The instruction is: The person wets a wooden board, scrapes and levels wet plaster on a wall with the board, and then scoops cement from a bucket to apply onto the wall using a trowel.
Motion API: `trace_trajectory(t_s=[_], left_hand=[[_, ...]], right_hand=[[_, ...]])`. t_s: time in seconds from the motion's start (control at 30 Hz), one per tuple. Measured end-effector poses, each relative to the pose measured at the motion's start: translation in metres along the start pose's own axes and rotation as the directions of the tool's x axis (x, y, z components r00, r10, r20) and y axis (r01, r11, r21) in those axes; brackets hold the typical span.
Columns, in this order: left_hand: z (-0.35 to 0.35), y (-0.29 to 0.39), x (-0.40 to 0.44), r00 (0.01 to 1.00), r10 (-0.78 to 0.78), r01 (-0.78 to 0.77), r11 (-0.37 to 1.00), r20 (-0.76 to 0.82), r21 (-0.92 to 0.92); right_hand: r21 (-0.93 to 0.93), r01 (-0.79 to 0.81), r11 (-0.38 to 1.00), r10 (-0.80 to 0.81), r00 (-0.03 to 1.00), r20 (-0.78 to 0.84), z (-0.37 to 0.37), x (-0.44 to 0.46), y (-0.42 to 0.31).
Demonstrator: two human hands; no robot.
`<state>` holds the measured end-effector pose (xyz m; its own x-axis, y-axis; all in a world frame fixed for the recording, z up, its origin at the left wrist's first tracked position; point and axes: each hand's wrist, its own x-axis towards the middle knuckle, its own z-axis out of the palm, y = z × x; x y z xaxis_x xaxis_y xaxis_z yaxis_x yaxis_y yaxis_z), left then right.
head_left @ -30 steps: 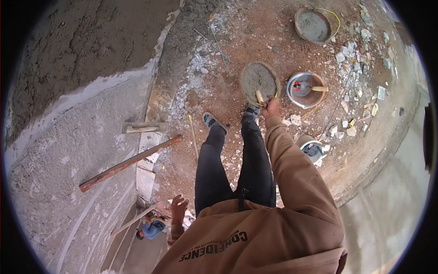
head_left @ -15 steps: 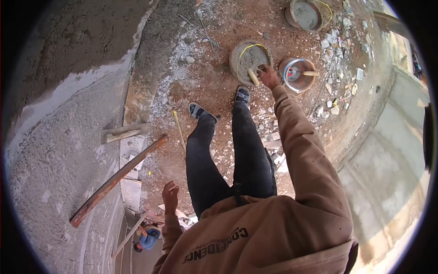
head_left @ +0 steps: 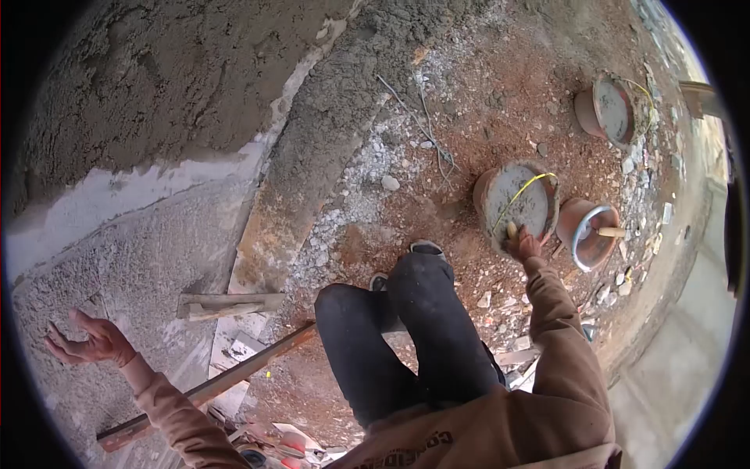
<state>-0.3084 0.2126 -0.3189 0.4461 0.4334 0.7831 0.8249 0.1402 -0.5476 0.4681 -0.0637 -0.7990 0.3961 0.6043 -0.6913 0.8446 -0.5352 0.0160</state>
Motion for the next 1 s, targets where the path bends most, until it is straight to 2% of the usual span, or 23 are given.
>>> trace_trajectory(t_s=[0.03, 0.07, 0.1, 0.13, 0.17, 0.2, 0.23, 0.3, 0.33, 0.47, 0.5, 0.57, 0.6, 0.63, 0.67, 0.7, 0.73, 0.77, 0.8, 0.83, 0.9, 0.97, 1.0], left_hand=[[0.029, -0.032, 0.005, 0.981, 0.127, -0.102, 0.981, -0.147, 0.163], [0.055, -0.046, 0.002, 0.976, 0.126, -0.072, 0.956, -0.178, 0.283], [0.082, -0.06, 0.0, 0.97, 0.125, -0.033, 0.917, -0.209, 0.397], [0.103, -0.059, -0.002, 0.969, 0.104, 0.002, 0.903, -0.225, 0.43], [0.11, -0.049, -0.003, 0.972, 0.067, 0.024, 0.927, -0.227, 0.374], [0.099, -0.03, 0.002, 0.972, 0.025, 0.043, 0.958, -0.233, 0.284], [0.092, -0.011, 0.007, 0.972, -0.014, 0.061, 0.98, -0.234, 0.192], [0.087, 0.017, 0.009, 0.974, -0.071, 0.082, 0.996, -0.213, 0.043], [0.085, 0.023, 0.009, 0.975, -0.09, 0.093, 0.996, -0.203, 0.002], [0.089, 0.024, 0.01, 0.973, -0.134, 0.124, 0.99, -0.186, -0.066], [0.098, 0.013, 0.008, 0.966, -0.187, 0.18, 0.982, -0.176, -0.053], [0.096, 0.018, 0.007, 0.964, -0.213, 0.208, 0.977, -0.157, -0.05], [0.095, 0.019, 0.009, 0.963, -0.223, 0.218, 0.975, -0.153, -0.047], [0.095, 0.017, 0.013, 0.961, -0.174, 0.173, 0.985, -0.215, -0.021], [0.099, 0.013, 0.017, 0.953, -0.125, 0.133, 0.991, -0.276, 0.009], [0.104, 0.007, 0.019, 0.94, -0.076, 0.096, 0.994, -0.332, 0.043], [0.107, -0.001, 0.02, 0.923, -0.026, 0.063, 0.994, -0.383, 0.084], [0.11, -0.01, 0.021, 0.901, 0.026, 0.035, 0.991, -0.432, 0.132], [0.115, -0.018, 0.025, 0.872, 0.08, 0.011, 0.983, -0.482, 0.182], [0.12, -0.025, 0.023, 0.867, 0.089, 0.013, 0.979, -0.49, 0.201], [0.131, -0.04, 0.02, 0.856, 0.107, 0.019, 0.971, -0.506, 0.238], [0.142, -0.051, 0.007, 0.885, 0.034, 0.088, 0.967, -0.464, 0.239], [0.147, -0.052, 0.006, 0.881, -0.001, 0.111, 0.972, -0.472, 0.206]], right_hand=[[-0.036, 0.055, 0.998, -0.055, 0.998, -0.013, 0.011, 0.008, 0.005], [0.002, 0.091, 0.996, -0.091, 0.995, 0.029, 0.002, 0.012, 0.0], [-0.007, 0.223, 0.975, -0.223, 0.975, 0.016, 0.018, 0.04, 0.006], [0.294, 0.025, 0.956, -0.079, 0.981, 0.175, -0.018, 0.023, -0.025], [0.508, -0.235, 0.828, 0.068, 0.943, 0.325, -0.063, 0.0, -0.065], [-0.047, 0.342, 0.939, -0.301, 0.878, 0.372, 0.023, 0.079, 0.007], [-0.569, 0.698, 0.434, -0.627, 0.688, 0.365, 0.103, 0.153, 0.075], [-0.531, 0.581, 0.616, -0.537, 0.804, 0.257, 0.043, 0.092, 0.049], [-0.532, 0.556, 0.639, -0.529, 0.819, 0.222, 0.026, 0.066, 0.045], [-0.533, 0.537, 0.654, -0.601, 0.796, 0.064, -0.037, -0.04, 0.055], [-0.513, 0.534, 0.672, -0.619, 0.786, 0.007, -0.051, -0.063, 0.057], [-0.329, 0.484, 0.81, -0.547, 0.827, -0.129, -0.069, -0.093, 0.057], [-0.1, 0.4, 0.911, -0.411, 0.895, -0.17, -0.074, -0.1, 0.05], [0.256, 0.238, 0.937, -0.231, 0.971, -0.058, -0.07, -0.095, 0.035], [0.626, -0.018, 0.78, -0.028, 0.998, 0.064, -0.066, -0.09, 0.02], [0.82, -0.237, 0.52, 0.166, 0.97, 0.176, -0.062, -0.085, 0.005], [0.889, -0.405, 0.214, 0.142, 0.913, 0.382, -0.046, -0.066, -0.011], [0.881, -0.472, -0.047, -0.126, 0.877, 0.463, -0.031, -0.049, -0.016], [0.851, -0.523, -0.046, -0.248, 0.831, 0.498, -0.031, -0.046, -0.029], [0.816, -0.576, -0.032, -0.293, 0.786, 0.544, -0.032, -0.05, -0.04], [0.886, -0.392, 0.248, -0.154, 0.887, 0.435, -0.043, -0.071, -0.05], [0.825, -0.111, 0.554, 0.018, 0.992, 0.122, -0.054, -0.098, -0.06], [0.718, -0.001, 0.696, 0.066, 0.996, -0.063, -0.056, -0.108, -0.062]])
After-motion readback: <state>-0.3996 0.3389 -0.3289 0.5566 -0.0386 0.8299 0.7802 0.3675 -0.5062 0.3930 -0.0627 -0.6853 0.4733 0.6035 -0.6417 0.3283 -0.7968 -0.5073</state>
